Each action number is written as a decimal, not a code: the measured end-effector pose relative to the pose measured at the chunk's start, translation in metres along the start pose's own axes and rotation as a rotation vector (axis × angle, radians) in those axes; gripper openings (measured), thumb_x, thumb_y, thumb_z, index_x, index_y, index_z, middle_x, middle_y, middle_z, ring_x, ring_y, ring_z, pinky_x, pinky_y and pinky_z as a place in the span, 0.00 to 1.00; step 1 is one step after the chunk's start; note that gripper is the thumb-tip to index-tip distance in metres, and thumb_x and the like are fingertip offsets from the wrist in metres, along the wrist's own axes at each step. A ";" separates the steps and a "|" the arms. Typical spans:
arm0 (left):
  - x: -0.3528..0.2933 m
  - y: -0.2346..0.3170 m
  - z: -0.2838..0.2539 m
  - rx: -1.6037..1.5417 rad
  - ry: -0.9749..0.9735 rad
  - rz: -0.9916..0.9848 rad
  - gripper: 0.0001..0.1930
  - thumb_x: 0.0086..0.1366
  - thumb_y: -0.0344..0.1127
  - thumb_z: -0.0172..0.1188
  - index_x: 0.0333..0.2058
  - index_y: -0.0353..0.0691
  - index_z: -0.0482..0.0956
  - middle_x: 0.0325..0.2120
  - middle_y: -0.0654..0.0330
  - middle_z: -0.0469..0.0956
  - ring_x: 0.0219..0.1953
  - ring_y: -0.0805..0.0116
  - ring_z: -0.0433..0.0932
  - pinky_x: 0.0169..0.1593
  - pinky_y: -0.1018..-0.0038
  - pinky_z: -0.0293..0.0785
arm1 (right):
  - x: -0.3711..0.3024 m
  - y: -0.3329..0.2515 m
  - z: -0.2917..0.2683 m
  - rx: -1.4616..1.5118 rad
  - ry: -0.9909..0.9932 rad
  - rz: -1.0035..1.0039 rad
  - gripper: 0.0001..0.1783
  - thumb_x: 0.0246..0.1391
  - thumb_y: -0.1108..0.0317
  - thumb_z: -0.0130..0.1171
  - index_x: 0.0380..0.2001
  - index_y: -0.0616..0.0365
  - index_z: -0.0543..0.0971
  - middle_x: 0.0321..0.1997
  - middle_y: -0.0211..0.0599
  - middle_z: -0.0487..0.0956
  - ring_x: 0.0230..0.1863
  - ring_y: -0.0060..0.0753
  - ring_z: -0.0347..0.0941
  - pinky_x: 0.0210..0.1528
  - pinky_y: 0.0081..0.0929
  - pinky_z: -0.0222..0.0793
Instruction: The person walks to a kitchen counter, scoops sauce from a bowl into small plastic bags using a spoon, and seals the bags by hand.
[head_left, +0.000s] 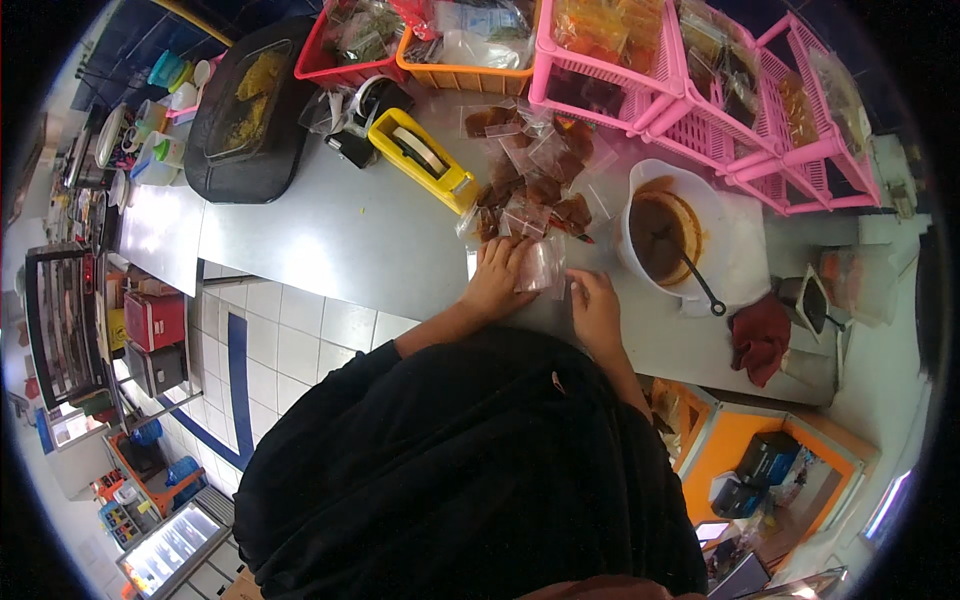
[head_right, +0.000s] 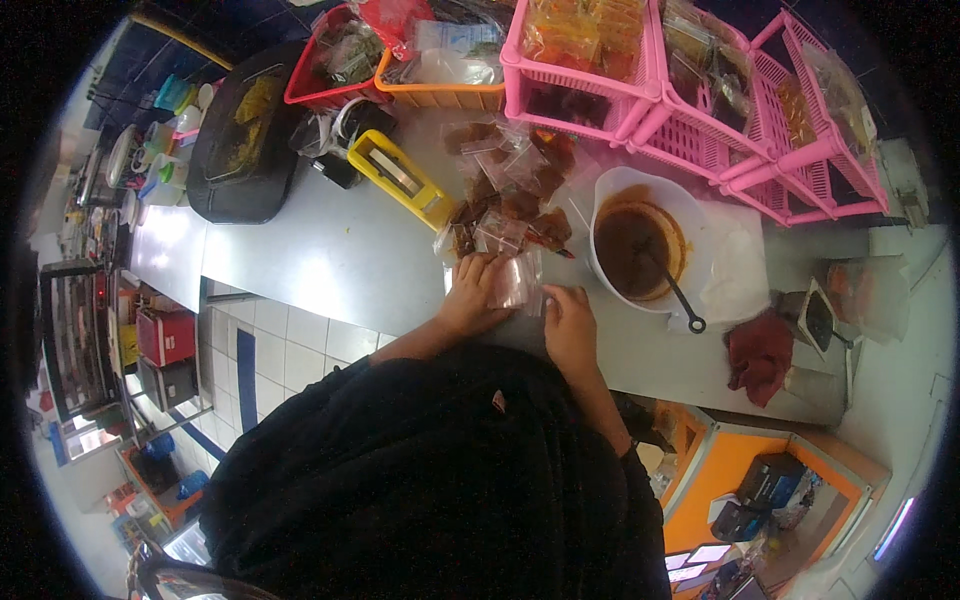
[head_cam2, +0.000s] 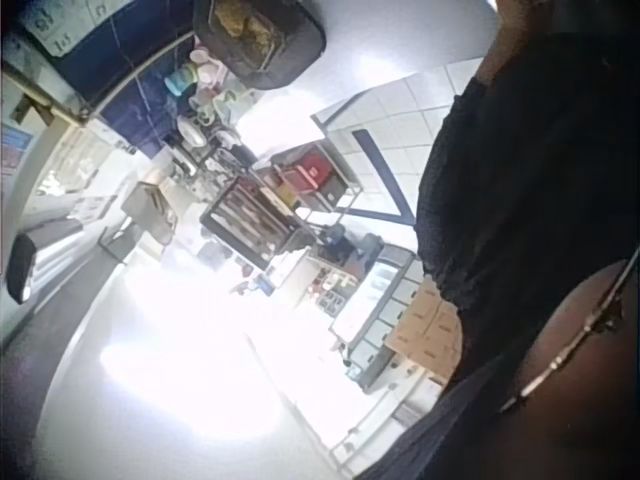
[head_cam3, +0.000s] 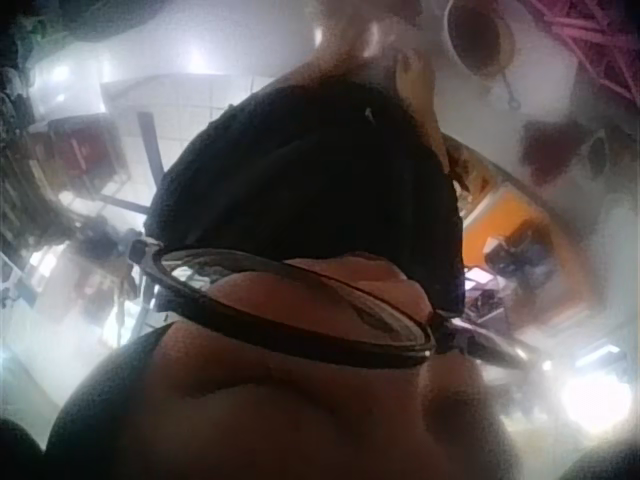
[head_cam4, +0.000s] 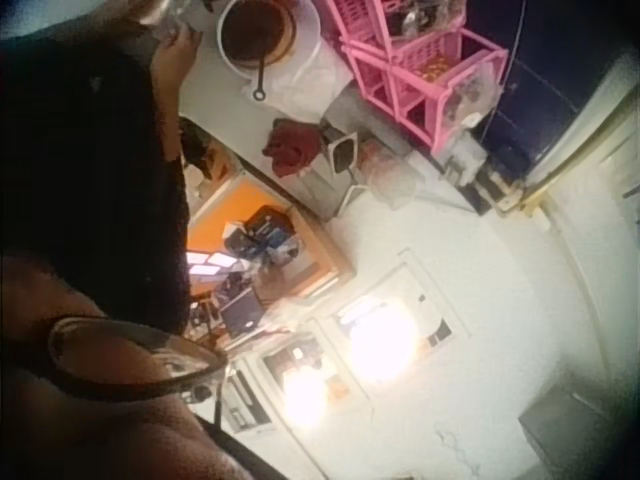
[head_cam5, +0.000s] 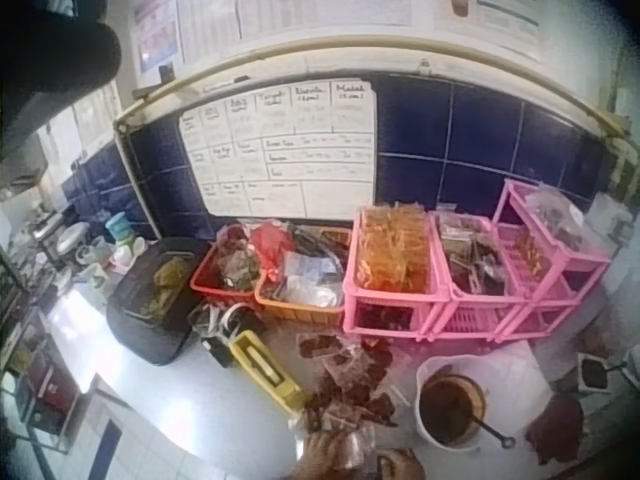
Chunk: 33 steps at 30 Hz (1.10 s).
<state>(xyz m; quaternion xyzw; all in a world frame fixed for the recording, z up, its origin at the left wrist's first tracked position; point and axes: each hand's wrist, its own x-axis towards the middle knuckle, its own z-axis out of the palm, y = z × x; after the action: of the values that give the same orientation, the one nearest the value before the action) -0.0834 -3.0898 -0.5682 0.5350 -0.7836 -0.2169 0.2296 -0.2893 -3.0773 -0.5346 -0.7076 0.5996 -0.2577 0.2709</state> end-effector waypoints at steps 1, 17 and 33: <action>0.000 -0.003 -0.001 -0.047 -0.006 0.034 0.48 0.40 0.43 0.73 0.61 0.39 0.59 0.52 0.49 0.64 0.57 0.49 0.61 0.61 0.56 0.53 | 0.001 -0.001 0.000 0.002 -0.001 0.001 0.12 0.58 0.72 0.54 0.45 0.59 0.77 0.37 0.41 0.76 0.32 0.33 0.76 0.35 0.27 0.71; -0.002 0.008 -0.013 -0.271 0.053 0.250 0.46 0.35 0.33 0.74 0.58 0.39 0.63 0.50 0.51 0.66 0.55 0.51 0.64 0.59 0.59 0.60 | 0.003 -0.008 -0.006 0.410 0.001 0.079 0.07 0.44 0.73 0.66 0.27 0.64 0.80 0.34 0.38 0.74 0.35 0.33 0.73 0.38 0.25 0.69; 0.003 0.020 -0.016 -0.172 0.154 0.019 0.43 0.46 0.35 0.71 0.61 0.41 0.59 0.51 0.50 0.65 0.55 0.49 0.64 0.58 0.59 0.62 | -0.012 -0.003 -0.020 1.455 0.231 0.433 0.03 0.62 0.73 0.47 0.35 0.55 0.64 0.45 0.51 0.77 0.44 0.43 0.76 0.48 0.39 0.74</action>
<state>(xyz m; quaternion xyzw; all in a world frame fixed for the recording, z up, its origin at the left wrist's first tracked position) -0.0895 -3.0881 -0.5433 0.5209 -0.7471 -0.2394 0.3364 -0.3028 -3.0668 -0.5185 -0.1862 0.4287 -0.6009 0.6484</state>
